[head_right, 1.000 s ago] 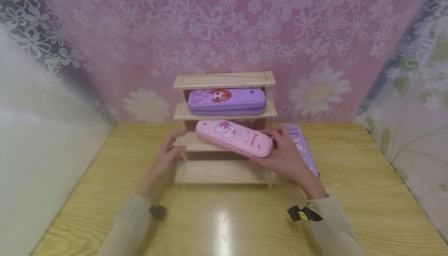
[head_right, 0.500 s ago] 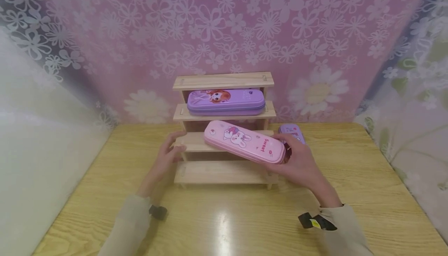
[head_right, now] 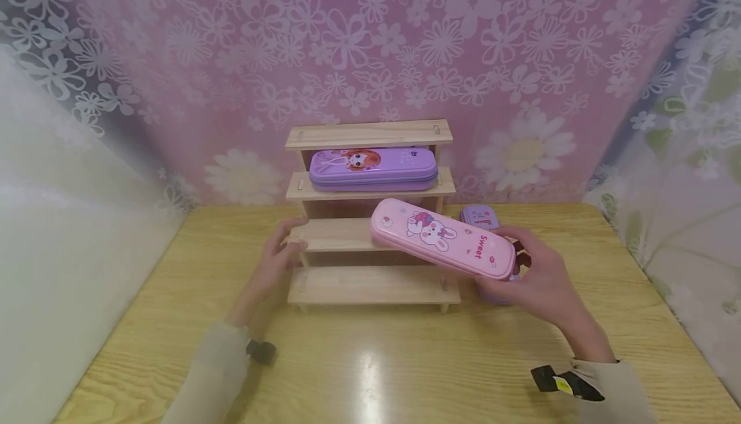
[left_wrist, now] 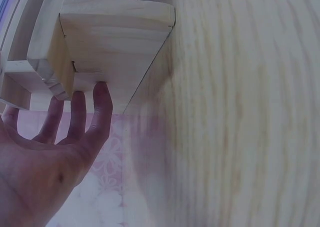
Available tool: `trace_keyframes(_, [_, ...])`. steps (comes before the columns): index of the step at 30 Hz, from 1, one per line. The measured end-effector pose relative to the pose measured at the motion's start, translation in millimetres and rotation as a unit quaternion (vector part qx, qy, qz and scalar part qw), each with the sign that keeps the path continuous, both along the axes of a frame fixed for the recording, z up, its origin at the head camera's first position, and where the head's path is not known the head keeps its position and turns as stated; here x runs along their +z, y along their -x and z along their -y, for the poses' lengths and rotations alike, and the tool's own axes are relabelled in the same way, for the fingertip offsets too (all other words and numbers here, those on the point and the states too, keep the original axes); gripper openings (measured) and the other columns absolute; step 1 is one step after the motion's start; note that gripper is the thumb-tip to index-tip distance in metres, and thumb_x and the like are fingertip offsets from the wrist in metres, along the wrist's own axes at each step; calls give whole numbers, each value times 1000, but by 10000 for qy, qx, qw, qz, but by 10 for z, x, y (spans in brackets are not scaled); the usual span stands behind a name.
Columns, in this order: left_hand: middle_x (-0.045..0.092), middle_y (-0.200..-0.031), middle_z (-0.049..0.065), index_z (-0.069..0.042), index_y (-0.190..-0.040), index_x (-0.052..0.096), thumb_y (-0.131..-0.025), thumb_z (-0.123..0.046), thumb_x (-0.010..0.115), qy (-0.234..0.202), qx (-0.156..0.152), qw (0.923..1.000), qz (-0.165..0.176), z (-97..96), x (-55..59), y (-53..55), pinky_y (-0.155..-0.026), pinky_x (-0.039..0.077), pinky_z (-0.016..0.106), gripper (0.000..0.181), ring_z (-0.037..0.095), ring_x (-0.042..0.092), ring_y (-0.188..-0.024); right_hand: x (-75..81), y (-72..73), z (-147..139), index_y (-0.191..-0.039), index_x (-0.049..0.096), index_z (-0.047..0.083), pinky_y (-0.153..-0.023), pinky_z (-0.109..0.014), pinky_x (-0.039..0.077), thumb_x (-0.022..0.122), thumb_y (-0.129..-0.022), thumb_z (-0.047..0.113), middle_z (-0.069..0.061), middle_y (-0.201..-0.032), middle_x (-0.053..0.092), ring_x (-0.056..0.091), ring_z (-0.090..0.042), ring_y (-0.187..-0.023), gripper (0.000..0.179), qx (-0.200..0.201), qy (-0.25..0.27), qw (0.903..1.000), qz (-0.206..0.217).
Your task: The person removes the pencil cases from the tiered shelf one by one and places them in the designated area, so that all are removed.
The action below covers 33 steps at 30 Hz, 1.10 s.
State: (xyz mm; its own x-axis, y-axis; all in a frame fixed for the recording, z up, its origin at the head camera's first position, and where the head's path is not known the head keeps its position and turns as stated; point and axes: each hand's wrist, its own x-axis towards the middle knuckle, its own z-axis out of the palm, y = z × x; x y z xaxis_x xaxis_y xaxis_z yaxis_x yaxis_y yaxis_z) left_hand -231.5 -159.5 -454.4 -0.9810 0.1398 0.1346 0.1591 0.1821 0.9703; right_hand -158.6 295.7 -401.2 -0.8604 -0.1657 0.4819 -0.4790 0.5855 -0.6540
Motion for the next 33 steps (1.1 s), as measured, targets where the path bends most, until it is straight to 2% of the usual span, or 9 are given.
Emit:
trace_keyframes(7, [46, -139, 12, -25, -144, 53, -100, -23, 62, -17, 3, 10000, 16, -2, -6, 9, -82, 61, 51, 45, 25, 59, -103, -54, -79, -320, -131, 59, 1, -71, -5, 43, 89, -58, -16, 20, -125, 58, 52, 1, -88, 81, -266, 157, 9995, 32])
trace_keyframes(11, [46, -139, 13, -24, -144, 53, -101, -22, 62, -33, -15, 10000, -6, 0, -6, 14, -81, 61, 50, 44, 25, 60, -103, -91, -154, -491, -134, 57, 1, -75, -2, 43, 88, -62, -15, 22, -127, 56, 52, 3, -92, 80, -513, 169, 9984, 159])
trace_keyframes(14, [47, -137, 13, -23, -144, 53, -101, -21, 62, -54, -16, 10000, -7, 1, -15, 20, -80, 61, 50, 44, 25, 60, -103, -114, -210, -599, -137, 56, 3, -73, -2, 43, 86, -65, -15, 24, -125, 54, 52, 5, -92, 80, -653, 157, 9975, 227])
trace_keyframes(21, [47, -137, 11, -22, -144, 53, -101, -20, 62, -85, -13, 10000, 20, 2, -18, 6, -78, 60, 42, 44, 24, 59, -104, -140, -295, -768, -136, 56, 2, -70, -3, 42, 84, -64, -19, 22, -122, 54, 50, 3, -89, 80, -865, 211, 9960, 107])
trace_keyframes(28, [47, -138, 11, -21, -144, 53, -100, -18, 61, -131, -22, 9999, -16, 0, -36, 12, -75, 60, 34, 44, 23, 60, -105, -156, -367, -871, -134, 59, 17, -59, -6, 41, 87, -65, -14, 25, -110, 55, 53, 10, -74, 80, -1456, 295, 9888, 158])
trace_keyframes(33, [47, -138, 11, -21, -144, 52, -100, -18, 62, -127, -31, 9999, -72, -5, -38, 19, -73, 59, 33, 45, 25, 60, -104, -165, -377, -923, -133, 58, 26, -58, -6, 40, 89, -69, -3, 28, -106, 51, 49, 8, -69, 76, -1987, 176, 9795, 289])
